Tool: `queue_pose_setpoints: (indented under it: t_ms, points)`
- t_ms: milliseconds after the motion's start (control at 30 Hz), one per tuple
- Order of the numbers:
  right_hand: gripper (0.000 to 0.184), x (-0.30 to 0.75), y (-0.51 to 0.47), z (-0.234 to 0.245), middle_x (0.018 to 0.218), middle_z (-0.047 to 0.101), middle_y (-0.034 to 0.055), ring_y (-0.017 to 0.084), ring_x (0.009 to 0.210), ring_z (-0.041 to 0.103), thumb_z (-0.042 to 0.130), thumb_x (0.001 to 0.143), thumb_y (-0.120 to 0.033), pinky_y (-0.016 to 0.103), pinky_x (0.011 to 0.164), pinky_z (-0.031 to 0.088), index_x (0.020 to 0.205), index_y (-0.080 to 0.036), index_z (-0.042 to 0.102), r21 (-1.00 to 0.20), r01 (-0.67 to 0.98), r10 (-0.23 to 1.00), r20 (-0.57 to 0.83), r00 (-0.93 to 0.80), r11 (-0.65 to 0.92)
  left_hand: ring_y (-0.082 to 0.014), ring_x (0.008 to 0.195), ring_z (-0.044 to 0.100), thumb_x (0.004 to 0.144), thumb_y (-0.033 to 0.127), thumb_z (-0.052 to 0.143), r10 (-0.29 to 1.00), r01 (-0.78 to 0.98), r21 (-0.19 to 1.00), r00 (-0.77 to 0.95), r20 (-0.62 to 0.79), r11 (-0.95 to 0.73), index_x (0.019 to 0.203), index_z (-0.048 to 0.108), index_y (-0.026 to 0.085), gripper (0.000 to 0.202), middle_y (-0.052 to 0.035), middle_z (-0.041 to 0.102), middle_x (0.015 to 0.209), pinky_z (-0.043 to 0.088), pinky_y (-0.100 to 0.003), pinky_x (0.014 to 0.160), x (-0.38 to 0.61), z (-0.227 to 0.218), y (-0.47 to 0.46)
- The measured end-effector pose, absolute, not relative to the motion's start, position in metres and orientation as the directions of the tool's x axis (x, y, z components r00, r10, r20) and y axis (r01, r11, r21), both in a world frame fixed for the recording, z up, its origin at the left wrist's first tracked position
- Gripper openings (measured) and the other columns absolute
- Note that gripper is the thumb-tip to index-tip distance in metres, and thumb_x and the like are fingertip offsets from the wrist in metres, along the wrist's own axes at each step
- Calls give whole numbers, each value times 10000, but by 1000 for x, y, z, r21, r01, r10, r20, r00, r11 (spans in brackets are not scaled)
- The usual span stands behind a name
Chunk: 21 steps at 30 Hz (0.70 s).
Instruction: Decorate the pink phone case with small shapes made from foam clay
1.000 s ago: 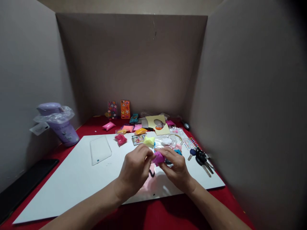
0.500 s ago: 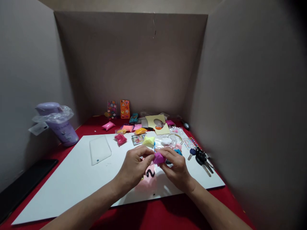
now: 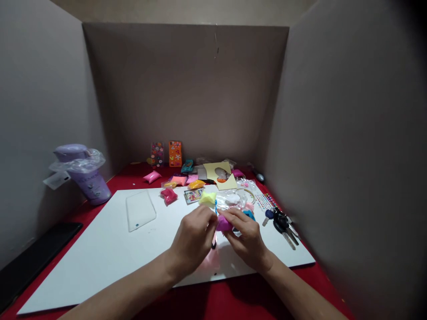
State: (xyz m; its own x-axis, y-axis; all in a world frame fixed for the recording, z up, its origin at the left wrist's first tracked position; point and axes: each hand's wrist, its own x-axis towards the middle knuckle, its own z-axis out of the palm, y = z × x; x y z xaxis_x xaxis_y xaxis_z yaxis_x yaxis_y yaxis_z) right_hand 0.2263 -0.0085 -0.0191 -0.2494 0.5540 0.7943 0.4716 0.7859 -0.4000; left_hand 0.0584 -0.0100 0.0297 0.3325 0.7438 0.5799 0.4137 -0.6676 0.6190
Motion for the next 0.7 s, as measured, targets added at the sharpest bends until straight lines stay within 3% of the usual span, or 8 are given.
queue_pose_setpoints:
  t_ms: [67,200,300,567,700]
  points:
    - [493,226,-8,-19,1016,634,67,196,927,619,538,787,-50,331,795,524,1237,-253,550,-433,458,570,792,-219,776,-128,630,506,801,72,503,682,394,560,339,648,-728,672,565,153,164,-16,548,664,438,-260,596,59,28,-9]
    - [448,226,-9,-20,982,648,51,191,898,625,558,770,-60,317,773,523,1172,-255,598,-492,447,609,776,-164,747,-114,585,535,827,119,523,811,219,800,349,470,-558,761,634,147,133,-24,577,703,461,-219,498,57,32,-7]
    - [418,226,-9,-20,985,661,50,195,917,626,568,775,-74,327,800,519,1154,-245,605,-488,464,604,785,-137,739,-114,584,541,841,154,524,853,160,874,356,382,-458,835,637,139,114,-36,593,752,479,-219,475,56,35,-8]
    - [398,225,-11,-18,969,660,55,196,893,634,566,782,-83,331,772,530,1148,-235,604,-468,486,594,792,-140,738,-122,643,516,817,147,601,741,316,672,348,575,-670,766,597,155,51,-20,582,718,437,-246,585,58,29,-11]
    - [389,225,-11,-17,961,664,63,196,887,638,560,795,-93,332,768,532,1156,-231,600,-453,482,580,801,-148,750,-125,641,517,810,128,597,732,321,660,354,582,-679,741,598,152,73,-26,580,711,426,-243,568,59,29,-11]
